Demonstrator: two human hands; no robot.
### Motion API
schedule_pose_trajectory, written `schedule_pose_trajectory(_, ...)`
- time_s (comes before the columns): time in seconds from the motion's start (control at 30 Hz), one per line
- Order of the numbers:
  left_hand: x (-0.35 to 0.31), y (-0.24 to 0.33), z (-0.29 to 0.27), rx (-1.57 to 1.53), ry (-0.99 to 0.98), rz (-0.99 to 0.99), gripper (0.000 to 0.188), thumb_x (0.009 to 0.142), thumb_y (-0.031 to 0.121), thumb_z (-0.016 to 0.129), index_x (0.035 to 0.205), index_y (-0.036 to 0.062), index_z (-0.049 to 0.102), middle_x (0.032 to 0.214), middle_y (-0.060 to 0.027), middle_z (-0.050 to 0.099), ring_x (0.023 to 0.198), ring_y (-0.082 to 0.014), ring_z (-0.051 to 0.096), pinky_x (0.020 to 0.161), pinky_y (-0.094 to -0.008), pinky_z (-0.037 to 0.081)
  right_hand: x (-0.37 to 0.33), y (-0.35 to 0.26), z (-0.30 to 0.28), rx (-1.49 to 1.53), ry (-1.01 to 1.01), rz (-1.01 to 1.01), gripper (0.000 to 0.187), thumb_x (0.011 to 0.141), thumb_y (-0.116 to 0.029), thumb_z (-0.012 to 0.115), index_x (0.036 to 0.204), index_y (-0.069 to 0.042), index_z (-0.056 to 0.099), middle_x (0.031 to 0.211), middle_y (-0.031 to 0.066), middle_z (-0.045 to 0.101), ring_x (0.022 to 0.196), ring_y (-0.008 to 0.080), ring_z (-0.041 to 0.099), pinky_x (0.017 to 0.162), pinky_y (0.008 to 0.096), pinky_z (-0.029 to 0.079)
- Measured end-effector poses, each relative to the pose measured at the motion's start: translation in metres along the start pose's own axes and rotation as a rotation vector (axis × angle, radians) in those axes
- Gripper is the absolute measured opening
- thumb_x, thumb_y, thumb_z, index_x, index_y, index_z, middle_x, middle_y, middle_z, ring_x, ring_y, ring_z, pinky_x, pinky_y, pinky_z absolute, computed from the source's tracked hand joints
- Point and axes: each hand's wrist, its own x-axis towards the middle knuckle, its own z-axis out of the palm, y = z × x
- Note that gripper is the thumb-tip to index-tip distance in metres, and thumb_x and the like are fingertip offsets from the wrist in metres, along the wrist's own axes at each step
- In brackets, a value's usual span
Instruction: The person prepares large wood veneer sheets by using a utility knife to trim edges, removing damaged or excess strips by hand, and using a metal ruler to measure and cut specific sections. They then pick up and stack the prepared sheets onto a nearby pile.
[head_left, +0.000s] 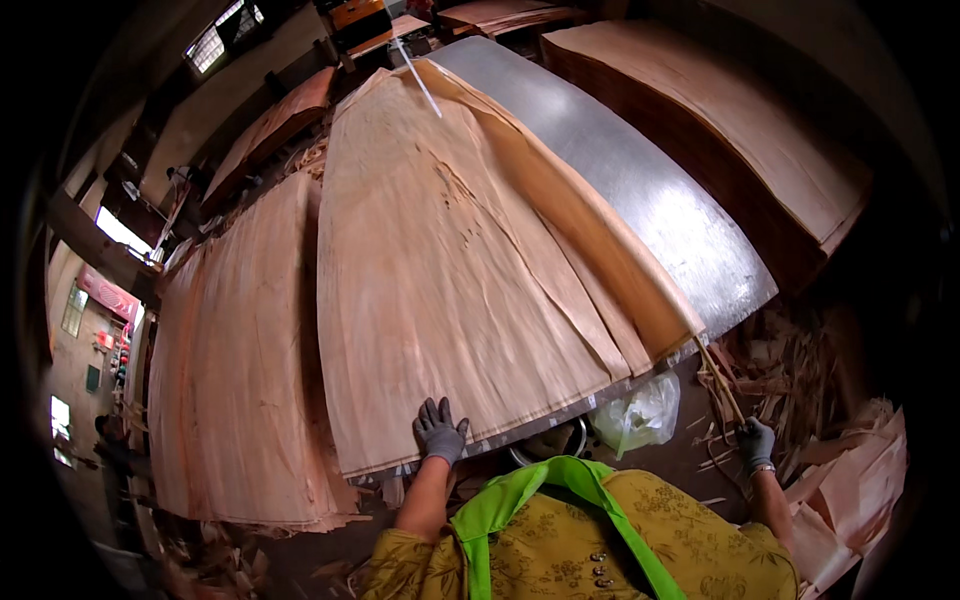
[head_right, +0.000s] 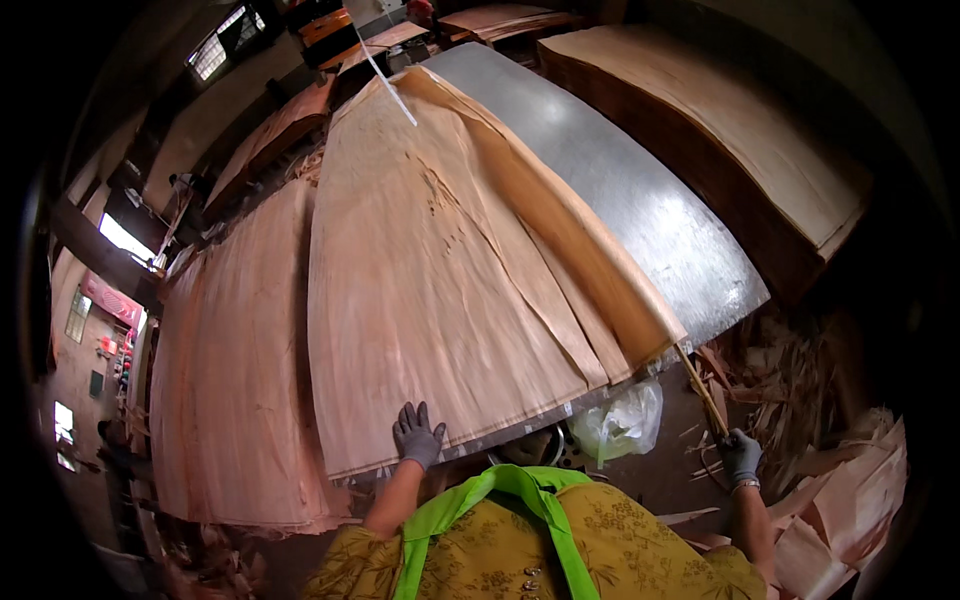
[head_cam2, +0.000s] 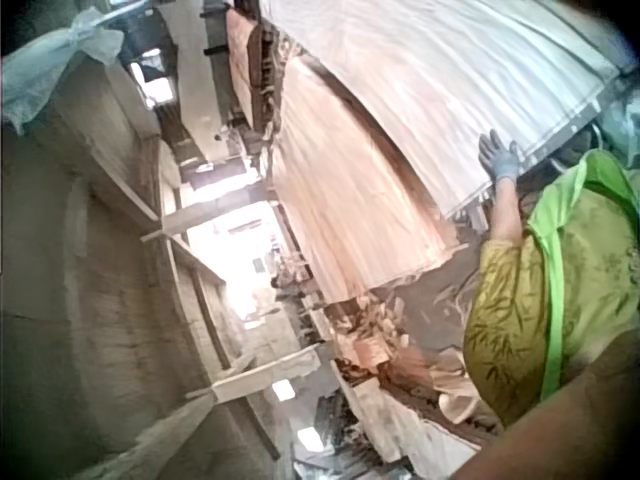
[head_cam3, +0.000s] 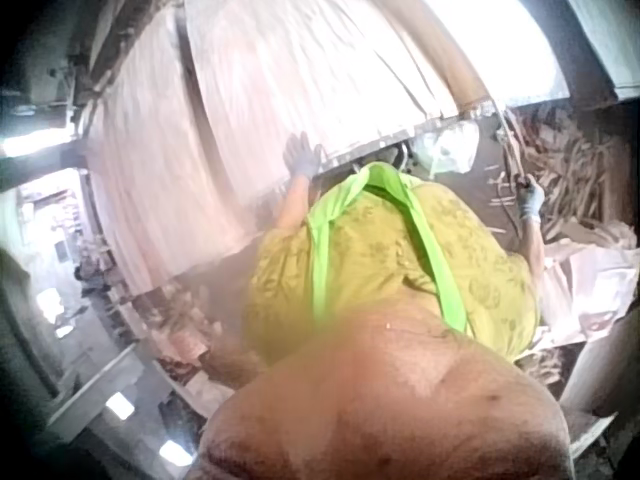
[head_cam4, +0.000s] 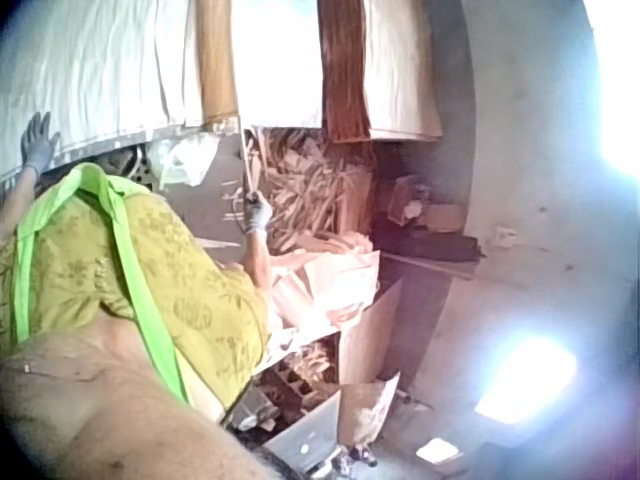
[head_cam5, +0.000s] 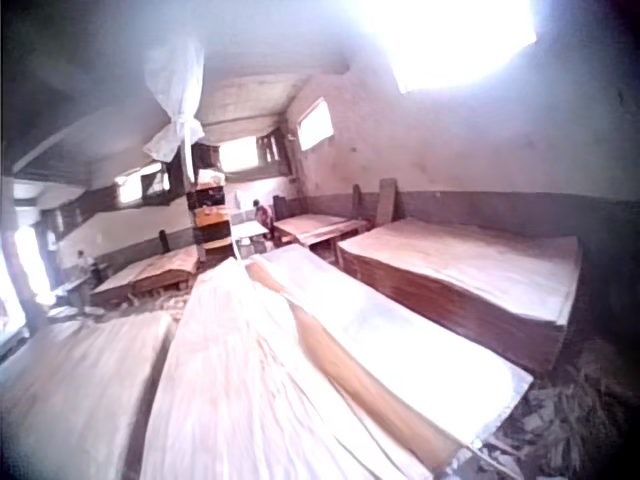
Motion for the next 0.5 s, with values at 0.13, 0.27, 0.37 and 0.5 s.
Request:
schedule_pose_trajectory(0.13,0.001,-0.002,-0.004,-0.019,-0.055,-0.011,0.076,0.089,0.055,0.038,0.148,0.0141,0.013,0.154,-0.0174,0.007,0.141,-0.0349,0.006,0.11,-0.0516,0.009,0.009,0.036,0.0,0.052,-0.016,0.021,0.017,0.074,-0.013,0.067,0.068,-0.005,0.053,0.059,0.0181,0.045,0.054,0.0362,0.044,0.051,0.0352,0.041)
schedule_pose_trajectory(0.27,0.002,-0.001,-0.012,-0.05,-0.083,-0.029,0.077,0.089,0.056,0.038,0.149,0.0157,0.012,0.154,-0.0164,0.005,0.141,-0.0351,0.005,0.11,-0.0522,0.01,0.029,0.089,-0.023,-0.002,0.12,-0.039,0.016,0.074,-0.015,0.067,0.071,-0.005,0.055,0.062,0.0199,0.049,0.056,0.0386,0.044,0.052,0.0357,0.042)
schedule_pose_trajectory(0.37,0.001,0.002,-0.014,-0.054,-0.134,-0.046,0.077,0.089,0.056,0.038,0.149,0.0165,0.009,0.154,-0.0158,0.003,0.142,-0.0344,0.003,0.11,-0.0518,0.009,0.045,0.105,-0.041,-0.101,0.026,0.087,0.018,0.074,-0.016,0.068,0.074,-0.004,0.055,0.064,0.0203,0.05,0.06,0.0401,0.045,0.054,0.0368,0.043)
schedule_pose_trajectory(0.5,0.004,0.007,-0.019,-0.048,-0.197,-0.076,0.078,0.089,0.056,0.038,0.149,0.0166,0.008,0.154,-0.0158,0.001,0.142,-0.0336,0.002,0.111,-0.0509,0.01,0.054,0.096,-0.04,-0.08,-0.005,0.112,0.019,0.075,-0.017,0.068,0.077,-0.004,0.055,0.066,0.0209,0.05,0.064,0.0412,0.045,0.055,0.038,0.043)
